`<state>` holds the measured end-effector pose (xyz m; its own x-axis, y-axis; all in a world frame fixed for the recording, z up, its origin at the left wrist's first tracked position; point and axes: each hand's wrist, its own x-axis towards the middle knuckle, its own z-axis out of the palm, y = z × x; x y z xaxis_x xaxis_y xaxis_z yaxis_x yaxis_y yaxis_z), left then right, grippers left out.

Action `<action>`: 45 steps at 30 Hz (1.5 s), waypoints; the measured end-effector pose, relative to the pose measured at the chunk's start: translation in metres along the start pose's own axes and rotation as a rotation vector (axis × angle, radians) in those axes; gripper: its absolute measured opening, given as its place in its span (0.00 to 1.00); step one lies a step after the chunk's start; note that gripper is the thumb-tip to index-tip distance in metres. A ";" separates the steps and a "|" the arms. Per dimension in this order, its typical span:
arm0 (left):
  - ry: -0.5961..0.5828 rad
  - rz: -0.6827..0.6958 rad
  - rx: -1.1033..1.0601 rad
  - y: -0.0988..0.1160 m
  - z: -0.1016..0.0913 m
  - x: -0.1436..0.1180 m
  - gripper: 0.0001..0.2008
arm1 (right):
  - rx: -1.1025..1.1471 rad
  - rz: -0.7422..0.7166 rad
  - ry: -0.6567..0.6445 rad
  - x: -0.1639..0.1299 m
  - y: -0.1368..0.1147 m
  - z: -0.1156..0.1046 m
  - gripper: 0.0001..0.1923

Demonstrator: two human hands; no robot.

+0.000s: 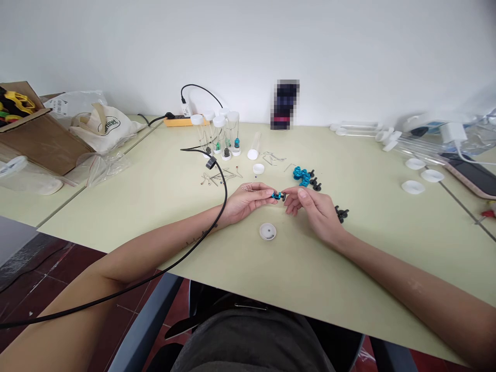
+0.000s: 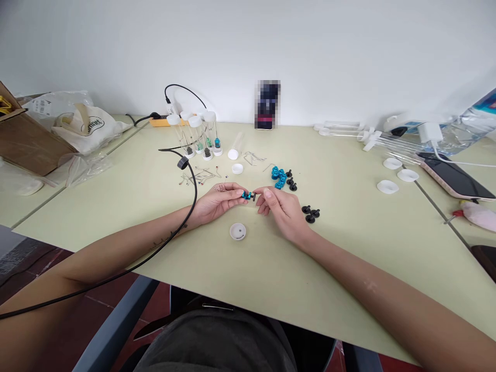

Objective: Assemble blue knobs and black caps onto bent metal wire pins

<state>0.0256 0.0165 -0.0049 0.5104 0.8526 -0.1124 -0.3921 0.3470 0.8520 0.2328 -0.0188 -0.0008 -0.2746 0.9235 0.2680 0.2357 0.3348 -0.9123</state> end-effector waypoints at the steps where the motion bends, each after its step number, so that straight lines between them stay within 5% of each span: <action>1: 0.002 -0.002 0.001 0.000 0.000 0.000 0.08 | -0.001 0.001 0.002 0.000 0.000 0.000 0.22; 45: -0.029 0.017 0.017 -0.002 -0.003 0.001 0.08 | -0.020 -0.002 -0.013 0.001 0.000 0.000 0.21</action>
<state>0.0249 0.0183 -0.0076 0.5261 0.8464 -0.0832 -0.3881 0.3259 0.8621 0.2325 -0.0174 -0.0009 -0.2872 0.9203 0.2657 0.2534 0.3405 -0.9055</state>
